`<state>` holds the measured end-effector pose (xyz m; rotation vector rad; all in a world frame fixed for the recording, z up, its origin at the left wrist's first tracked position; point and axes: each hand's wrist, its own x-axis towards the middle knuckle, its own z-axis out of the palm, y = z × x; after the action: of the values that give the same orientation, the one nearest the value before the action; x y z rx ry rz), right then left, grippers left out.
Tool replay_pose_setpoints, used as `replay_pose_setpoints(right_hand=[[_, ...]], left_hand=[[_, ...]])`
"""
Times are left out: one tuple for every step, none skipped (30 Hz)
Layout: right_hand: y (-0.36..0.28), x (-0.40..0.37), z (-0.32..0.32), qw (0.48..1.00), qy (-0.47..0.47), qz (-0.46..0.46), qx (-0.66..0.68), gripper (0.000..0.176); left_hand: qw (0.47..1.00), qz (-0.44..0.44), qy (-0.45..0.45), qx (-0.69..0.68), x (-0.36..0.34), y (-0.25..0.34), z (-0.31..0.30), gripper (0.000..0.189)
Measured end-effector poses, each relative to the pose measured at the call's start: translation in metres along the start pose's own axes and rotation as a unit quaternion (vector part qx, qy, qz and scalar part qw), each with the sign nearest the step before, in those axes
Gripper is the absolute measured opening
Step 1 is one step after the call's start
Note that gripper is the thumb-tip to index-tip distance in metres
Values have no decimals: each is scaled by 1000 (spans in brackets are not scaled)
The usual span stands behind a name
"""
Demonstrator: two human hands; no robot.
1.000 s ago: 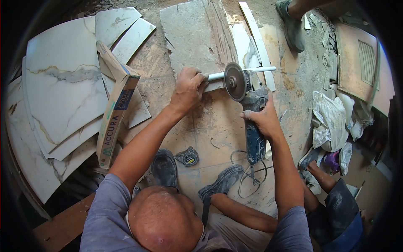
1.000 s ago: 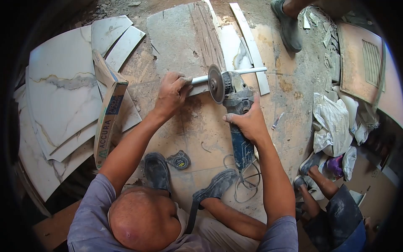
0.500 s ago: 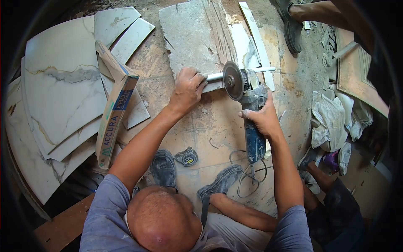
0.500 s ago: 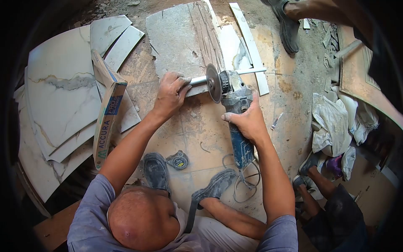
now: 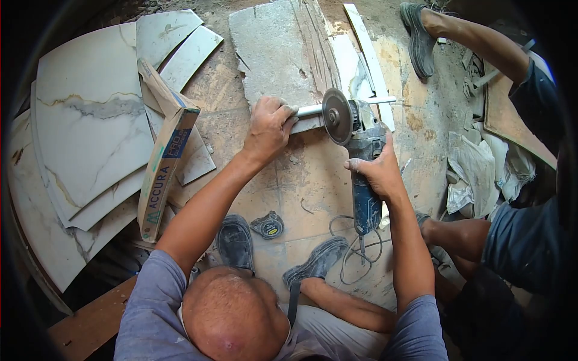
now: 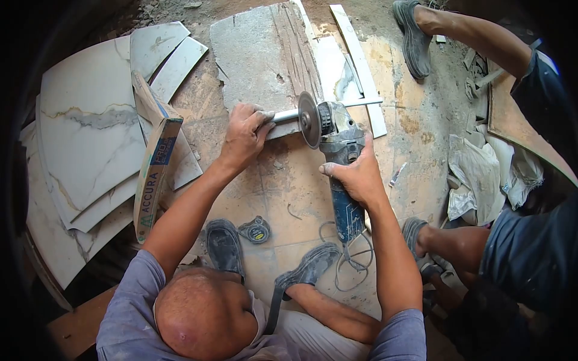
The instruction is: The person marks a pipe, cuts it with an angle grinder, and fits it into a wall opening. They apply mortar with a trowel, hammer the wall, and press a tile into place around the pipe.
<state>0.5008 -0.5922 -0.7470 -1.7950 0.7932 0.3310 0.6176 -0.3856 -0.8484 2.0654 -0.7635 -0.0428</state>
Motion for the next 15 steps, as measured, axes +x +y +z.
replay_pose_setpoints(right_hand=[[0,-1,-1,1000,5,13,-5,112],[1,0,-1,1000,6,13,-6,112],[2,1,-1,1000,7,7,-22,112],[3,1,-1,999,9,1,-39,112],[3,1,-1,999,9,1,-38,112],[4,2,0,999,12,-3,-43,112],[4,2,0,999,15,-7,-47,113],[3,2,1,999,15,-7,-47,113],[3,1,1,999,13,0,-33,114],[2,1,2,1000,11,7,-18,115],[3,2,2,1000,11,7,-19,115],[6,2,2,1000,9,8,-5,115],[6,3,2,1000,7,7,8,115],[6,3,2,1000,7,7,8,115],[4,2,1,1000,5,10,11,115]], left_hand=[[1000,0,0,0,0,0,0,13],[1000,-1,-2,-1,0,0,0,13],[1000,-2,-3,-1,0,1,0,14],[1000,-2,-3,-1,0,1,0,14],[1000,-1,-2,-1,0,1,0,14],[1000,0,0,-1,0,1,0,14],[1000,0,0,-1,0,1,0,14],[1000,0,0,1,0,1,0,14],[1000,0,0,3,0,1,0,14],[1000,1,1,3,0,1,-1,14],[1000,5,0,14,1,2,-2,16],[1000,10,-1,24,0,2,-2,18],[1000,10,0,24,1,2,-2,18],[1000,11,1,24,1,2,-2,18],[1000,13,1,23,1,2,-2,18]])
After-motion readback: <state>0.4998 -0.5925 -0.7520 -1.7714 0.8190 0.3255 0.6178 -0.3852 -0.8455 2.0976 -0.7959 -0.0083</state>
